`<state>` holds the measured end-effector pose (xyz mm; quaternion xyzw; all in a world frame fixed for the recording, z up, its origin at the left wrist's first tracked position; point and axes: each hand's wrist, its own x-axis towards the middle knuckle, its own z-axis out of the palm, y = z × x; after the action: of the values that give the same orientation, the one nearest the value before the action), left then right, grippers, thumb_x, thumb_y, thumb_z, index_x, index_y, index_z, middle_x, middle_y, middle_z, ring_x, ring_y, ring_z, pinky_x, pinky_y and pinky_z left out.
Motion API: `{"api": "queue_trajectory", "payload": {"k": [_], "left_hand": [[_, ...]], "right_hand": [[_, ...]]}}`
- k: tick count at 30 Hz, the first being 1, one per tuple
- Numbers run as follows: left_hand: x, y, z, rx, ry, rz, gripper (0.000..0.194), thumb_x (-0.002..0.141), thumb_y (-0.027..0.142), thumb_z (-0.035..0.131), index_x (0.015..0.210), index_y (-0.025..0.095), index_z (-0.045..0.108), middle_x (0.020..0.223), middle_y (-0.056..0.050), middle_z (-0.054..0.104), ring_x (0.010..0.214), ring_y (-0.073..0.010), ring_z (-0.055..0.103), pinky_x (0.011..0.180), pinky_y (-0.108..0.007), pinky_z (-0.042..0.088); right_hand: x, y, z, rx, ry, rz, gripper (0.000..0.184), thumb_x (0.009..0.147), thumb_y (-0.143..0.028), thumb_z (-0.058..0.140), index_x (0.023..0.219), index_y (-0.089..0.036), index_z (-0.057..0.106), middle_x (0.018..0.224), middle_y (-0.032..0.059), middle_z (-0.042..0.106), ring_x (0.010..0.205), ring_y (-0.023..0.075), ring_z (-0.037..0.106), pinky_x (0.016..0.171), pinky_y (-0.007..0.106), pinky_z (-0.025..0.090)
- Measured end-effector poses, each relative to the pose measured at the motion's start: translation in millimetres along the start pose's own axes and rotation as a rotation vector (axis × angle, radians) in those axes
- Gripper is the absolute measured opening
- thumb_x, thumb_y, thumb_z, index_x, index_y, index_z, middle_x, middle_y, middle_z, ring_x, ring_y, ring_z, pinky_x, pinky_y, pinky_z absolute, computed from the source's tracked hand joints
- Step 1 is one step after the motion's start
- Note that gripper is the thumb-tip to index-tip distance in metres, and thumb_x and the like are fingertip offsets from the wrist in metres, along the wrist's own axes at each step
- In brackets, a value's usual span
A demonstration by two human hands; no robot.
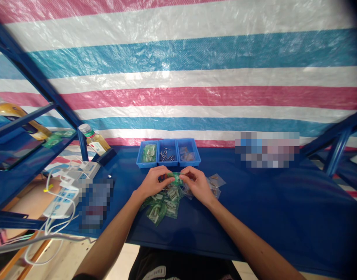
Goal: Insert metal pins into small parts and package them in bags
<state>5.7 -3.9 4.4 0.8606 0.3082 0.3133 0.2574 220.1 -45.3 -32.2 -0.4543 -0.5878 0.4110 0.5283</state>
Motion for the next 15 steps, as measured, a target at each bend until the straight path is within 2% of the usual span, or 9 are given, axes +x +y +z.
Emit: {"api": "queue_trajectory", "payload": {"k": [7, 15], "left_hand": [[-0.1, 2.4, -0.9, -0.003, -0.008, 0.001, 0.029, 0.095, 0.043, 0.068, 0.09, 0.014, 0.072, 0.077, -0.005, 0.065, 0.071, -0.0147, 0.058, 0.067, -0.026, 0.046], [1.0, 4.4, -2.0, -0.014, 0.006, 0.005, 0.032, 0.098, 0.041, 0.064, 0.081, 0.014, 0.069, 0.075, -0.004, 0.063, 0.07, -0.0145, 0.057, 0.065, -0.026, 0.044]], "right_hand": [[-0.3, -1.4, 2.1, -0.01, -0.045, 0.01, 0.023, 0.094, -0.042, 0.062, 0.085, -0.022, 0.064, 0.075, -0.0007, 0.061, 0.067, 0.0165, 0.054, 0.063, 0.028, 0.043], [-1.0, -4.1, 3.3, 0.013, -0.092, 0.017, 0.027, 0.091, -0.05, 0.068, 0.096, -0.023, 0.066, 0.082, 0.0005, 0.063, 0.072, 0.0176, 0.057, 0.067, 0.028, 0.047]]}}
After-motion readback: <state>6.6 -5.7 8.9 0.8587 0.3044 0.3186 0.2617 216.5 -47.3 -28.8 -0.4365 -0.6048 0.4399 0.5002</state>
